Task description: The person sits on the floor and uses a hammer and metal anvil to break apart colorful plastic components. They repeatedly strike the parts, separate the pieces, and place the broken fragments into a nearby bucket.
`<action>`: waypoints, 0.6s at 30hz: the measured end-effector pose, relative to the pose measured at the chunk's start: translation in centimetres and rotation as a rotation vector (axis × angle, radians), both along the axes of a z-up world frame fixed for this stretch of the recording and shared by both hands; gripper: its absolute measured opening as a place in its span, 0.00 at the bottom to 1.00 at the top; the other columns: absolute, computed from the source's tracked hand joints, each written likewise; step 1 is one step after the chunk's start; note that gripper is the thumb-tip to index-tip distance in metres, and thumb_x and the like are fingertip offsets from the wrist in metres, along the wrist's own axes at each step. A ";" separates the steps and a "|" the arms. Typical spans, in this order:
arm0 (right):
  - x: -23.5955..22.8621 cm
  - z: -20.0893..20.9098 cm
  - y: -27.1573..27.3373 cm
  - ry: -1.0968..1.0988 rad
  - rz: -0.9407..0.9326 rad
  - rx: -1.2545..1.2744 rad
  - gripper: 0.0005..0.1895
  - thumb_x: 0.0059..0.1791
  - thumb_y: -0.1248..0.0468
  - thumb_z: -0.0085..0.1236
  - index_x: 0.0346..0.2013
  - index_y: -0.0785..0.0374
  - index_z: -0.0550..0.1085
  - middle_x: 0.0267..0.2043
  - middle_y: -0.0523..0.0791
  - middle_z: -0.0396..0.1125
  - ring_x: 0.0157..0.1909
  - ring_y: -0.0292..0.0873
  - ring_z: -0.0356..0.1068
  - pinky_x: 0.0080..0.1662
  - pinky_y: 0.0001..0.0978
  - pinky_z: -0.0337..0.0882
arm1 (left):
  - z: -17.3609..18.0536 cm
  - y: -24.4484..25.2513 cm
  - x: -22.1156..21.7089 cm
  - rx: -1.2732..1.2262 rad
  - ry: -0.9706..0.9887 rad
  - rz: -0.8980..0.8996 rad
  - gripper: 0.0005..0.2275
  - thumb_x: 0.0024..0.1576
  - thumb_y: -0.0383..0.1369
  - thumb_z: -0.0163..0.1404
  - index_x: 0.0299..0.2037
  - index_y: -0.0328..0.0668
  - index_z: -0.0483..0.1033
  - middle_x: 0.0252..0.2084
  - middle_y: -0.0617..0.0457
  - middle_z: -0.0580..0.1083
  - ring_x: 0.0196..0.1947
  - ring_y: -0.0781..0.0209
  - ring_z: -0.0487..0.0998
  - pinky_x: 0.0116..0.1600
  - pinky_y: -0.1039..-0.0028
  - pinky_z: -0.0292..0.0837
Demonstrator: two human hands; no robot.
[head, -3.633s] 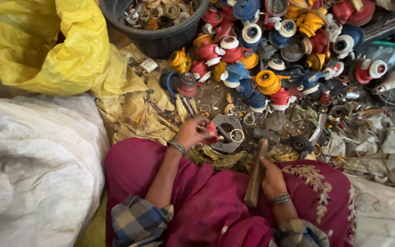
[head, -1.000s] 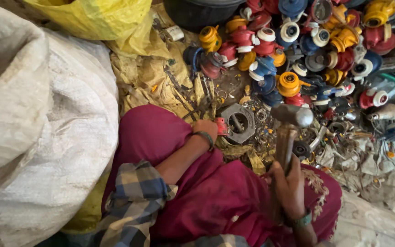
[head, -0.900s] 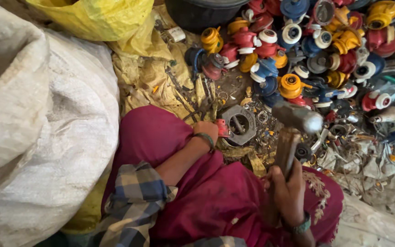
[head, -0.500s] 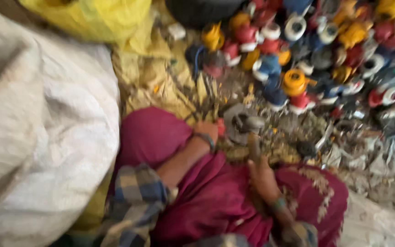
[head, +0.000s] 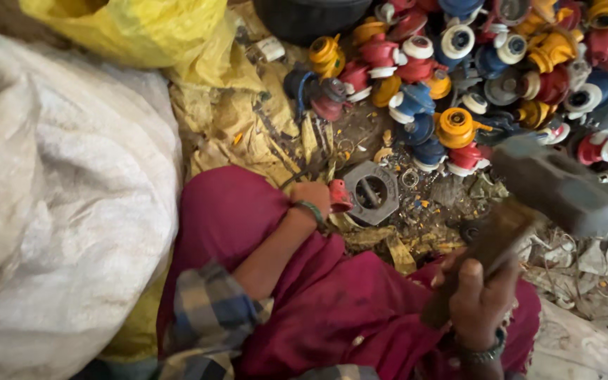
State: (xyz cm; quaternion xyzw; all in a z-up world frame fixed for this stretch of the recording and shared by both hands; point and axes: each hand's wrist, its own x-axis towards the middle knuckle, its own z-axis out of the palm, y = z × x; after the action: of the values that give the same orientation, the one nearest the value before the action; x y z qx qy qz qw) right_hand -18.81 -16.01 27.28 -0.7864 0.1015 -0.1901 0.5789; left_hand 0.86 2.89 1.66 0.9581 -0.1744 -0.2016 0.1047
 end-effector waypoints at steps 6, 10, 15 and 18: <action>1.2 -12.0 -5.5 0.338 -0.263 0.197 0.15 0.60 0.56 0.42 0.50 0.66 0.64 0.34 0.46 0.65 0.26 0.39 0.65 0.27 0.34 0.67 | 6.7 2.3 2.5 -0.573 -0.206 -0.123 0.08 0.54 0.31 0.55 0.40 0.40 0.82 0.37 0.43 0.79 0.41 0.41 0.81 0.45 0.56 0.75; -0.2 -20.7 -9.5 0.491 -0.361 0.399 0.19 0.61 0.52 0.44 0.48 0.66 0.71 0.34 0.45 0.67 0.30 0.38 0.66 0.32 0.31 0.67 | 9.5 0.9 1.7 -1.298 -0.044 -0.133 0.12 0.53 0.23 0.56 0.48 0.36 0.78 0.42 0.46 0.76 0.43 0.49 0.78 0.50 0.64 0.74; -2.1 -26.2 -12.1 0.323 -0.188 0.878 0.19 0.59 0.52 0.43 0.57 0.59 0.71 0.38 0.40 0.67 0.33 0.31 0.67 0.35 0.24 0.69 | 9.4 -0.8 2.5 -1.479 0.098 -0.034 0.15 0.56 0.24 0.58 0.53 0.34 0.75 0.49 0.47 0.76 0.50 0.59 0.78 0.56 0.70 0.73; -2.2 -26.1 -11.3 0.418 -0.273 0.745 0.18 0.55 0.58 0.44 0.57 0.60 0.70 0.41 0.42 0.67 0.36 0.34 0.68 0.36 0.27 0.70 | 9.5 -1.4 2.7 -1.313 -0.056 0.016 0.16 0.55 0.28 0.61 0.53 0.32 0.76 0.44 0.46 0.79 0.44 0.56 0.81 0.50 0.70 0.76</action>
State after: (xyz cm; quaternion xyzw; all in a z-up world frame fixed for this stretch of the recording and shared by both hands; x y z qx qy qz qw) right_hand -21.03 -27.28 1.19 -0.5252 0.3807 -0.0521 0.7593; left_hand 3.58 1.44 11.17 0.7012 -0.2566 -0.0274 0.6646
